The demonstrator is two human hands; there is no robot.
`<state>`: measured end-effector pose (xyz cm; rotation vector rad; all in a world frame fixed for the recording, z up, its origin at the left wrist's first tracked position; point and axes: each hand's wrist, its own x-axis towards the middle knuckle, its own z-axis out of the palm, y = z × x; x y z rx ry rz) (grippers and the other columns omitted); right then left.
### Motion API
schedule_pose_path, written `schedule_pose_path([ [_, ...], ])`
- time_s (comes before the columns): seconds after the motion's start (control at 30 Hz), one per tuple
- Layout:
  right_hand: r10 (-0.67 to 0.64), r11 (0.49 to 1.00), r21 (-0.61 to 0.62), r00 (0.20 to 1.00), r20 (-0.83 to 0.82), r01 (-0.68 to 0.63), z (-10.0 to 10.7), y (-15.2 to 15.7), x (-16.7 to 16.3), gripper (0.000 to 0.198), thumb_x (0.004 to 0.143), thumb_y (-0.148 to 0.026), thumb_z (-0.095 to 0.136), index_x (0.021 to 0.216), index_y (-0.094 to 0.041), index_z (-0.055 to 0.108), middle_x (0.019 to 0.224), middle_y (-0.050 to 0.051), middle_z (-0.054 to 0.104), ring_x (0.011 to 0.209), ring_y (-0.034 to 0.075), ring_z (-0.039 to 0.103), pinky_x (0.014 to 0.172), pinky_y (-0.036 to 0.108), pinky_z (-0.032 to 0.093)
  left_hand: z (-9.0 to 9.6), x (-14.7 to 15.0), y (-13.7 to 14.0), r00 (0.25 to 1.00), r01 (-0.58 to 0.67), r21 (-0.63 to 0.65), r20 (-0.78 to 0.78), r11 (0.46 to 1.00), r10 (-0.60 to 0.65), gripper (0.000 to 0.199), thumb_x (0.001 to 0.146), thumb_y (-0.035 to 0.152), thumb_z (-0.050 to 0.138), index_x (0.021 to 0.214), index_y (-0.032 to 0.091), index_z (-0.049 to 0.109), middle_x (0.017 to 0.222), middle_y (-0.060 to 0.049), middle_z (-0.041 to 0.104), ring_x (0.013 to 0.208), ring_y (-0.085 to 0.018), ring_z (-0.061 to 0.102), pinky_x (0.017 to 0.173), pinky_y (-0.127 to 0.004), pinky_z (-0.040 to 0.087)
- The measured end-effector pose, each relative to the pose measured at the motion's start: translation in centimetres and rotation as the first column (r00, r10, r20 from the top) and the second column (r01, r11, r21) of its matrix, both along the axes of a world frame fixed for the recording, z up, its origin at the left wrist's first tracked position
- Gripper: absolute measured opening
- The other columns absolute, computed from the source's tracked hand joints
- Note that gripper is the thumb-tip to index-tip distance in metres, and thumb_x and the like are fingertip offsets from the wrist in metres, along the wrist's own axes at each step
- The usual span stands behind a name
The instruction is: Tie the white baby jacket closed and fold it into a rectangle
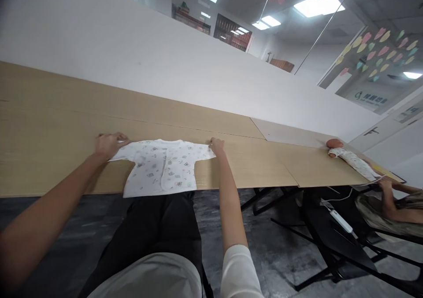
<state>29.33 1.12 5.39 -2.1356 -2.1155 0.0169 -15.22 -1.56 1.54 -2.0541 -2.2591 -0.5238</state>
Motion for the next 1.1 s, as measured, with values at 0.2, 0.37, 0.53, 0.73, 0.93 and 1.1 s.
schedule_pose_path([
  [0.2, 0.174, 0.969, 0.138, 0.963, 0.207, -0.205, -0.7, -1.4, -7.5, 0.037, 0.094, -0.007, 0.038, 0.121, -0.012, 0.062, 0.123, 0.019, 0.063, 0.120, 0.028, 0.054, 0.101, 0.042, 0.037, 0.8, 7.4, -1.4, 0.971, 0.221, 0.081, -0.112, 0.972, -0.212, 0.037, 0.092, 0.024, 0.040, 0.117, 0.013, 0.065, 0.118, -0.015, 0.064, 0.112, -0.027, 0.052, 0.100, -0.043, 0.035],
  [0.37, 0.389, 0.921, -0.043, 0.920, 0.037, -0.388, -2.5, -3.8, -14.6, 0.033, 0.098, -0.035, 0.047, 0.121, -0.017, 0.061, 0.122, 0.013, 0.064, 0.111, 0.025, 0.061, 0.089, 0.035, 0.049, -0.8, 13.4, -2.6, 0.976, 0.215, -0.242, 0.036, 0.946, -0.213, 0.045, 0.093, 0.048, 0.044, 0.129, 0.027, 0.061, 0.140, -0.014, 0.053, 0.130, -0.041, 0.042, 0.102, -0.071, 0.028],
  [0.53, 0.297, 0.954, -0.063, 0.953, 0.060, -0.293, -4.3, -5.0, -13.9, 0.039, 0.100, -0.041, 0.040, 0.125, -0.017, 0.057, 0.131, 0.015, 0.059, 0.123, 0.029, 0.053, 0.098, 0.047, 0.046, -1.9, 12.1, -2.6, 0.963, 0.261, -0.208, 0.123, 0.943, -0.240, 0.047, 0.091, 0.052, 0.046, 0.134, 0.037, 0.057, 0.154, -0.010, 0.041, 0.141, -0.045, 0.027, 0.101, -0.081, 0.014],
  [0.73, 0.241, 0.970, -0.012, 0.970, -0.023, -0.241, -4.2, -4.3, -10.1, 0.036, 0.100, -0.033, 0.039, 0.123, -0.016, 0.059, 0.129, 0.014, 0.061, 0.122, 0.027, 0.054, 0.101, 0.041, 0.043, -1.8, 6.2, -2.4, 0.999, -0.018, 0.002, 0.040, 1.000, 0.018, 0.049, 0.093, 0.040, 0.042, 0.127, 0.008, 0.058, 0.145, -0.029, 0.043, 0.137, -0.045, 0.033, 0.104, -0.075, 0.021],
  [0.93, -0.101, 0.980, 0.149, 0.979, -0.179, 0.128, -3.8, -3.5, -4.9, 0.036, 0.098, -0.024, 0.038, 0.123, -0.011, 0.060, 0.123, 0.017, 0.064, 0.112, 0.025, 0.061, 0.093, 0.033, 0.045, -0.7, 2.8, -1.5, 0.988, 0.011, -0.183, 0.155, 0.983, 0.018, 0.050, 0.086, 0.039, 0.051, 0.126, 0.009, 0.055, 0.136, -0.022, 0.054, 0.125, -0.036, 0.049, 0.104, -0.051, 0.037],
  [1.1, -0.248, 0.952, 0.138, 0.954, -0.167, 0.272, -5.2, -3.6, -0.2, 0.040, 0.097, -0.025, 0.039, 0.130, -0.010, 0.054, 0.134, 0.019, 0.058, 0.127, 0.029, 0.050, 0.104, 0.040, 0.037, 0.5, 1.8, 0.3, 0.962, 0.140, -0.189, 0.257, 0.972, -0.089, 0.052, 0.070, 0.020, 0.061, 0.120, 0.008, 0.058, 0.112, -0.011, 0.069, 0.098, -0.022, 0.061, 0.085, -0.028, 0.045],
])
